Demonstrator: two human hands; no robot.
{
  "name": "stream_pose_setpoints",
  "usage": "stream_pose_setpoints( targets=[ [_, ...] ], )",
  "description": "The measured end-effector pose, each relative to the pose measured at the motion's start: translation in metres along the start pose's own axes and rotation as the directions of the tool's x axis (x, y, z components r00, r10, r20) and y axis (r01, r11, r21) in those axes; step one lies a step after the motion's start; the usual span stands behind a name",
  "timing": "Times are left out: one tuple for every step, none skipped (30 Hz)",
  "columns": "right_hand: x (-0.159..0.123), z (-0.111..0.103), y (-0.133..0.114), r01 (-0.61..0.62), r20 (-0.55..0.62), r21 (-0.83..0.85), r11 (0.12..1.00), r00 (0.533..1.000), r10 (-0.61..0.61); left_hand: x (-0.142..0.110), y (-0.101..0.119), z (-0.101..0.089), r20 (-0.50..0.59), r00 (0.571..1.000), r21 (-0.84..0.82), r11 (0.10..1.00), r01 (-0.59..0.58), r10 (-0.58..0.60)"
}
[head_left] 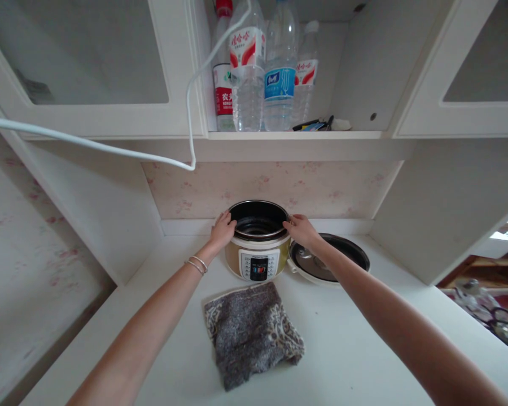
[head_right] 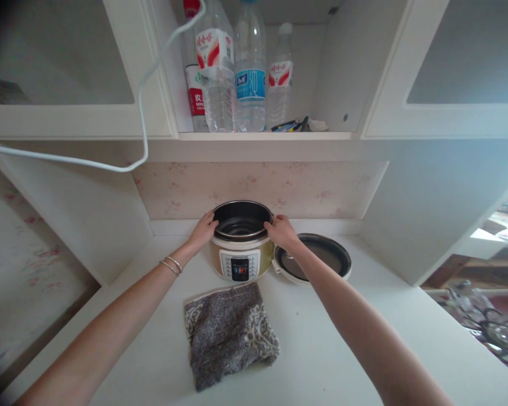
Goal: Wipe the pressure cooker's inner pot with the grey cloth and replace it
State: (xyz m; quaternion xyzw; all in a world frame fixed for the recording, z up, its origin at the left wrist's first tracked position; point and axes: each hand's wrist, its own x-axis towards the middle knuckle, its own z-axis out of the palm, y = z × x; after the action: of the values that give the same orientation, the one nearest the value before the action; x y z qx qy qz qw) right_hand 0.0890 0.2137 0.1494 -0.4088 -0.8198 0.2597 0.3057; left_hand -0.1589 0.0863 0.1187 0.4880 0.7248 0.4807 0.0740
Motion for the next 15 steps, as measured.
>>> stream_pose_setpoints(
  targets=[
    [-0.006,-0.004,0.002,0.010,-0.015,-0.004,1.000,1.000,-0.010,-0.001,-0.001,0.002,0.000,1.000,0.001,1.000,0.000,0.000],
    [-0.013,-0.008,0.007,0.011,-0.036,-0.001,1.000,0.999,-0.012,-0.003,-0.003,0.004,-0.003,1.000,-0.001,1.000,-0.001,0.001],
    [-0.021,-0.013,0.013,0.000,-0.058,0.012,1.000,0.998,0.000,-0.005,-0.004,0.005,-0.009,1.000,-0.007,1.000,-0.006,0.006],
    [-0.031,-0.018,0.022,-0.024,-0.084,0.039,0.999,0.996,0.027,-0.007,-0.005,0.007,-0.017,1.000,-0.017,1.000,-0.015,0.014],
    [-0.041,-0.023,0.033,-0.068,-0.115,0.080,0.994,0.990,0.077,-0.009,-0.006,0.008,-0.027,0.999,-0.029,0.999,-0.025,0.024],
    [-0.052,-0.028,0.046,-0.128,-0.150,0.136,0.982,0.978,0.148,-0.010,-0.007,0.009,-0.040,0.999,-0.043,0.999,-0.033,0.031],
    [-0.064,-0.033,0.061,-0.186,-0.194,0.203,0.961,0.955,0.226,-0.011,-0.008,0.011,-0.055,0.998,-0.060,0.998,-0.034,0.031],
    [-0.077,-0.038,0.076,-0.227,-0.240,0.274,0.935,0.925,0.295,-0.012,-0.009,0.012,-0.070,0.997,-0.079,0.997,-0.025,0.019],
    [-0.089,-0.043,0.090,-0.248,-0.287,0.350,0.903,0.890,0.355,-0.012,-0.009,0.013,-0.080,0.997,-0.102,0.995,-0.006,-0.002],
    [-0.102,-0.047,0.104,-0.256,-0.328,0.428,0.867,0.850,0.412,-0.012,-0.009,0.014,-0.086,0.996,-0.127,0.992,0.017,-0.028],
    [-0.113,-0.051,0.116,-0.257,-0.356,0.498,0.828,0.810,0.466,-0.011,-0.009,0.015,-0.087,0.995,-0.154,0.987,0.039,-0.053],
    [-0.123,-0.053,0.127,-0.261,-0.376,0.548,0.795,0.772,0.513,-0.011,-0.009,0.015,-0.084,0.994,-0.179,0.982,0.055,-0.071],
    [-0.132,-0.055,0.136,-0.277,-0.385,0.589,0.759,0.730,0.565,-0.011,-0.009,0.015,-0.080,0.993,-0.197,0.978,0.065,-0.082],
    [-0.139,-0.055,0.143,-0.300,-0.372,0.630,0.717,0.693,0.617,-0.011,-0.009,0.015,-0.075,0.993,-0.211,0.975,0.069,-0.087],
    [-0.145,-0.055,0.149,-0.328,-0.353,0.661,0.675,0.657,0.666,-0.011,-0.009,0.014,-0.067,0.994,-0.222,0.973,0.069,-0.086]
  ],
)
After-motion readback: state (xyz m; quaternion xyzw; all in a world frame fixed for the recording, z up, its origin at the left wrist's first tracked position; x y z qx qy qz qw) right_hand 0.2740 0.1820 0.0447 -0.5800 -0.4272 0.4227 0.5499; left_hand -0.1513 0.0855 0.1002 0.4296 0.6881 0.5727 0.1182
